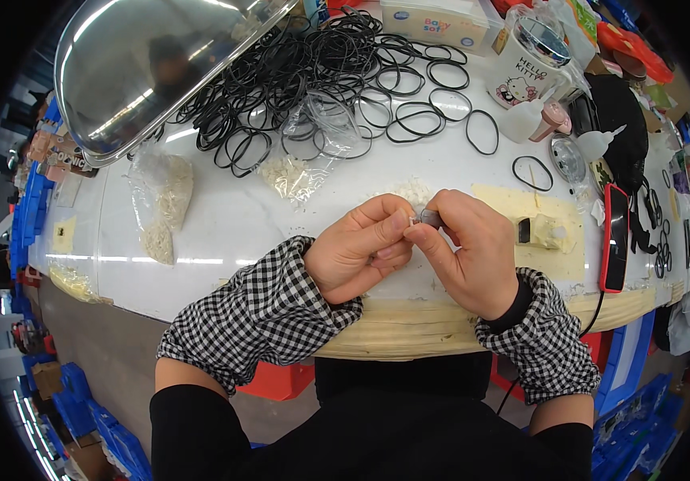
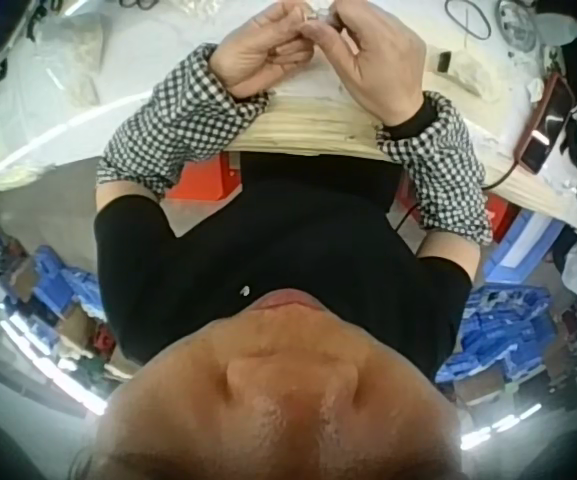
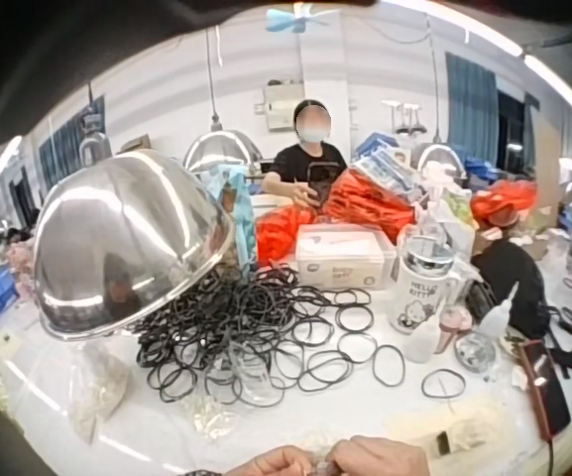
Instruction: Assembling or inspecting small white plastic components on a workbench.
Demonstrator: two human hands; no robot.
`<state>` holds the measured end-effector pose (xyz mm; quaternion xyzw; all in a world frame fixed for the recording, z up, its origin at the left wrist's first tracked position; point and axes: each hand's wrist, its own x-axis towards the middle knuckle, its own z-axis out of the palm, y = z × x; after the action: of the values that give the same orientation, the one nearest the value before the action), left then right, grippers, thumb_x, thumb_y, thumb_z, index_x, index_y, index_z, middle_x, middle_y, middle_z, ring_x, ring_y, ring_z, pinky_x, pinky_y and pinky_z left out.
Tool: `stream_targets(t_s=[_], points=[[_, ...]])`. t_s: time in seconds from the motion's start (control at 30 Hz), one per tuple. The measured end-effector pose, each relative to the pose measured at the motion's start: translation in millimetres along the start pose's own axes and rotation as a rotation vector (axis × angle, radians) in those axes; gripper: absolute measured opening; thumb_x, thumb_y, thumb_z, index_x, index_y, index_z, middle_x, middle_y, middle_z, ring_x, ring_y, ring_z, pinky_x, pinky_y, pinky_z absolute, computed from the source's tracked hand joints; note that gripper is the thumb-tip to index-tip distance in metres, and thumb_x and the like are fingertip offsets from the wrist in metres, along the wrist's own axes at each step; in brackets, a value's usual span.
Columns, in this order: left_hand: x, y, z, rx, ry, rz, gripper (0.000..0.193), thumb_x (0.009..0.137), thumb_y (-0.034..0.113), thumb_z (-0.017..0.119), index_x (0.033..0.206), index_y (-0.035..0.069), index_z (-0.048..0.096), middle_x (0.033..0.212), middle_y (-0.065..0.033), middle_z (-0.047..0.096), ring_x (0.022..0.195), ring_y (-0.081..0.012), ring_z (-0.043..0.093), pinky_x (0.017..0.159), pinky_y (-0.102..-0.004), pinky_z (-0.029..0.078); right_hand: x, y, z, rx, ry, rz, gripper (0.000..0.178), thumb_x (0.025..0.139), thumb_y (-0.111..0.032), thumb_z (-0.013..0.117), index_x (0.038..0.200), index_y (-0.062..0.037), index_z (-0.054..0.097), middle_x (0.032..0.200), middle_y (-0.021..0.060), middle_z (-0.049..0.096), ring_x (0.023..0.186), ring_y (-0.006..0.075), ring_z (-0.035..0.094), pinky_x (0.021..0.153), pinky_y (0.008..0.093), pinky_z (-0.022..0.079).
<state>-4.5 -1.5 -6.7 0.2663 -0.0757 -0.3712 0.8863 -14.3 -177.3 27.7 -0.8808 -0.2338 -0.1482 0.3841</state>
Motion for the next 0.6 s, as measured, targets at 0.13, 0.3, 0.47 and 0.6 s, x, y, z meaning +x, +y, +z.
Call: stream_targets(t_s=[0.13, 0.3, 0.47, 0.6], points=[[-0.5, -0.8, -3.6, -0.009, -0.044, 0.004, 0.012, 0.097, 0.019, 0.048, 0.100, 0.008, 0.051, 0.095, -0.0046, 0.052, 0.063, -0.0036, 0.034, 0.065, -0.0176, 0.037, -0.1, 0.2, -0.2, -0.008, -0.002, -0.007, 0.031, 0.082, -0.033, 0.066, 0.074, -0.0063, 0.052, 0.061, 0.0058, 0.050, 0.052, 0.0230, 0.051, 0.046, 0.0329, 0.038], [0.1, -1.1, -3.1, -0.002, -0.036, 0.000, 0.013, 0.098, 0.019, 0.048, 0.100, 0.009, 0.055, 0.082, 0.0044, 0.049, 0.064, -0.0044, 0.037, 0.062, -0.0194, 0.036, -0.1, -0.7, -1.2, -0.014, -0.012, -0.019, 0.030, 0.082, -0.032, 0.066, 0.075, -0.0066, 0.053, 0.061, 0.0052, 0.050, 0.053, 0.0224, 0.051, 0.046, 0.0325, 0.038], [-1.1, -0.6, -1.5, 0.001, -0.007, 0.002, 0.012, 0.098, 0.018, 0.048, 0.099, 0.009, 0.054, 0.081, 0.0045, 0.048, 0.064, -0.0045, 0.036, 0.062, -0.0194, 0.036, 1.1, -2.1, -3.0, 0.002, -0.030, -0.032, 0.028, 0.083, -0.031, 0.066, 0.075, -0.0066, 0.055, 0.060, 0.0047, 0.052, 0.052, 0.0220, 0.052, 0.047, 0.0321, 0.039], [-0.8, 1.0, 1.7, 0.008, -0.012, -0.018, 0.016, 0.097, 0.022, 0.048, 0.097, 0.007, 0.053, 0.081, 0.0032, 0.048, 0.064, -0.0047, 0.036, 0.061, -0.0194, 0.034, 1.6, -1.0, -4.5, 0.198, -0.076, -0.023, 0.027, 0.084, -0.026, 0.066, 0.074, -0.0040, 0.056, 0.057, 0.0051, 0.050, 0.049, 0.0201, 0.047, 0.046, 0.0309, 0.037]])
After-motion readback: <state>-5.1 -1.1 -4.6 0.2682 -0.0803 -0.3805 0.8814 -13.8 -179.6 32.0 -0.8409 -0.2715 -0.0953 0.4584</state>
